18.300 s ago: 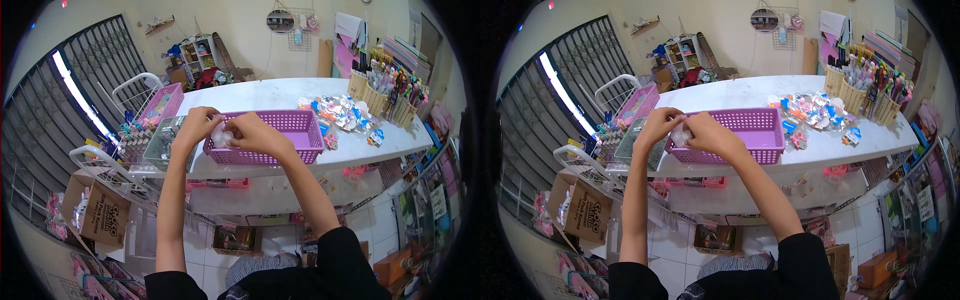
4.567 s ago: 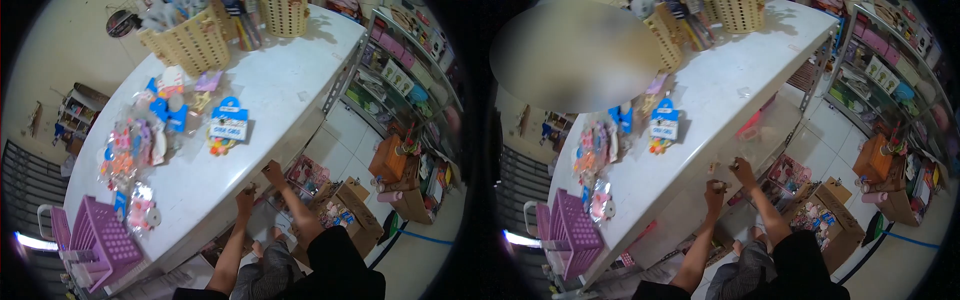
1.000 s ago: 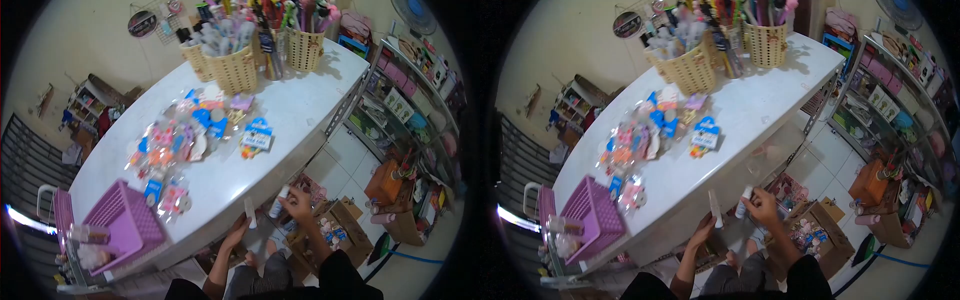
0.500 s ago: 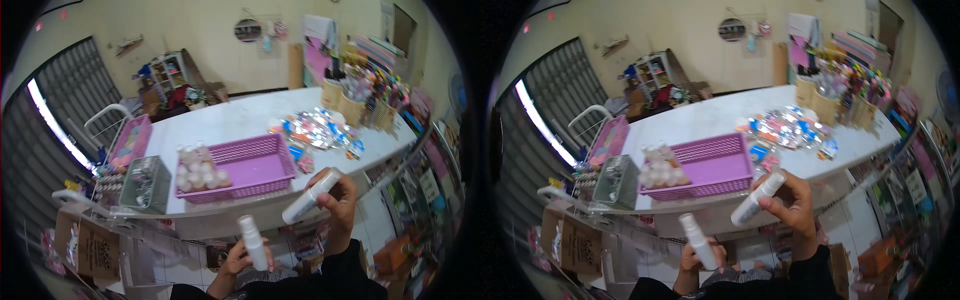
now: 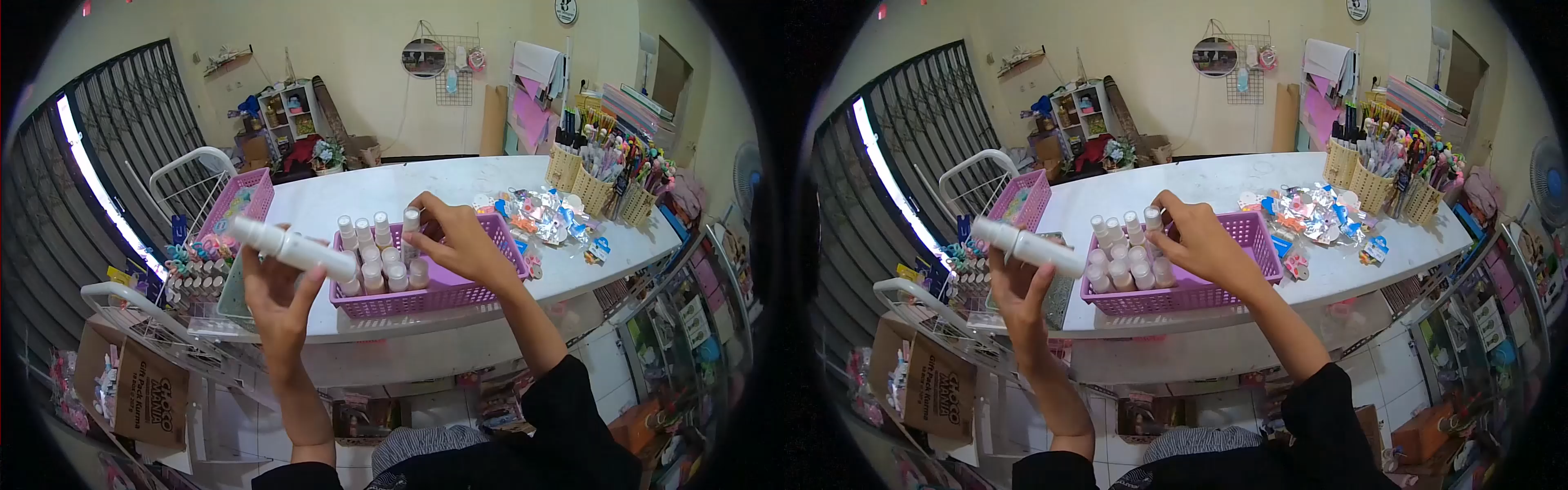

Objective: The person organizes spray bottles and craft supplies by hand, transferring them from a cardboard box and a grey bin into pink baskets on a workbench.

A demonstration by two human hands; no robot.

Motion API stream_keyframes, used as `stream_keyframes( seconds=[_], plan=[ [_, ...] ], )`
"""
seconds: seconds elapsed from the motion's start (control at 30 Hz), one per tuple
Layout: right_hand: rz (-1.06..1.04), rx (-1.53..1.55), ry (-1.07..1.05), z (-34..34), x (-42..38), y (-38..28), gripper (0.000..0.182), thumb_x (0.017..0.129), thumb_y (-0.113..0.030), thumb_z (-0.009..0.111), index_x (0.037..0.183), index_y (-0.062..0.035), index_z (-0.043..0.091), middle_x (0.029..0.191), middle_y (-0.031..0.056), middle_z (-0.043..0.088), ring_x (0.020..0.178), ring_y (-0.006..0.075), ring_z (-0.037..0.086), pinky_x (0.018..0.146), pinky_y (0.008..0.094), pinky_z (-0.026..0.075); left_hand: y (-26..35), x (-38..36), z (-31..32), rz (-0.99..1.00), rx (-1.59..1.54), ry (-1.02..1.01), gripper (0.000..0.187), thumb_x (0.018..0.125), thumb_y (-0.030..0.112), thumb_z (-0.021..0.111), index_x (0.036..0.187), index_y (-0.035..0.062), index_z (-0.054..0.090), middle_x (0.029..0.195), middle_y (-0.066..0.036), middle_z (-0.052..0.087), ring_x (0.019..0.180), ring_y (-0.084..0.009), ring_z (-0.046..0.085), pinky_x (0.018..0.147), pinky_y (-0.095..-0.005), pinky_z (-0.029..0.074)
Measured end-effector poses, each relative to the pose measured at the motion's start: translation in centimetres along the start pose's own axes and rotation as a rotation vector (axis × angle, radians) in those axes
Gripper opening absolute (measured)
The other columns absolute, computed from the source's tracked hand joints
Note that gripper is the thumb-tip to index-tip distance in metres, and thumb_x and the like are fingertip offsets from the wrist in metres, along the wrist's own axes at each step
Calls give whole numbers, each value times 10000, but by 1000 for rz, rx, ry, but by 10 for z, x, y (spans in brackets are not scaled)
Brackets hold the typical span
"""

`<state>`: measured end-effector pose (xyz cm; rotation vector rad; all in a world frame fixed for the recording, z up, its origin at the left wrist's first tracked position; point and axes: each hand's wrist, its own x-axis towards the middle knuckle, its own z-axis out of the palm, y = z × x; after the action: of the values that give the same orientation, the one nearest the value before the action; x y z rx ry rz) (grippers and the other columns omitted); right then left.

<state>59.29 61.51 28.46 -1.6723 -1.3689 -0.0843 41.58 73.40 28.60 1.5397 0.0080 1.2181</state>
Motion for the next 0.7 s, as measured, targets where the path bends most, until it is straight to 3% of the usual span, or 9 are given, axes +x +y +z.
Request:
stream_keyframes(
  seconds=[0.23, 0.4, 0.5, 0.57, 0.6, 0.7],
  plan=[
    [53, -123, -27, 2, 10, 15, 232, 708, -138, 591, 839, 17, 479, 659, 149, 579, 587, 222, 579, 542, 289, 447, -28, 51, 20, -90, 194, -213, 495, 684, 157, 660, 1052, -26, 384, 824, -149, 589, 776, -194, 580, 688, -286, 449],
    [74, -179, -21, -2, 13, 25, 223, 672, -106, 612, 811, 28, 501, 659, 155, 582, 605, 237, 591, 547, 302, 456, -44, 72, 44, -150, 288, -419, 399, 631, 132, 677, 942, -21, 479, 754, -123, 594, 742, -175, 591, 657, -271, 462],
    [67, -211, -19, -7, 12, 29, 223, 648, -92, 617, 806, 32, 519, 663, 157, 586, 611, 241, 593, 553, 301, 461, -40, 80, 55, 5, 521, -575, 348, 564, 170, 689, 829, 9, 532, 748, -101, 601, 721, -184, 587, 643, -299, 437],
    [87, -222, -28, -10, 12, 28, 228, 630, -88, 620, 804, 34, 538, 667, 158, 588, 613, 247, 591, 560, 302, 461, -38, 84, 61, 192, 908, -673, 397, 468, 231, 722, 768, 21, 568, 726, -92, 570, 650, -189, 541, 578, -293, 413],
    [92, -222, -23, -11, 13, 29, 228, 630, -88, 620, 804, 34, 538, 667, 158, 588, 613, 247, 591, 560, 302, 461, -39, 85, 64, 147, 921, -722, 397, 436, 276, 704, 743, 50, 592, 712, -104, 570, 655, -232, 544, 599, -325, 399],
    [76, -208, -30, -13, 15, 30, 245, 622, -96, 627, 811, 35, 544, 675, 161, 590, 617, 249, 591, 566, 305, 461, -48, 87, 66, 150, 1054, -842, 392, 432, 293, 707, 741, 76, 600, 700, -86, 579, 664, -238, 540, 619, -340, 363]
  ],
)
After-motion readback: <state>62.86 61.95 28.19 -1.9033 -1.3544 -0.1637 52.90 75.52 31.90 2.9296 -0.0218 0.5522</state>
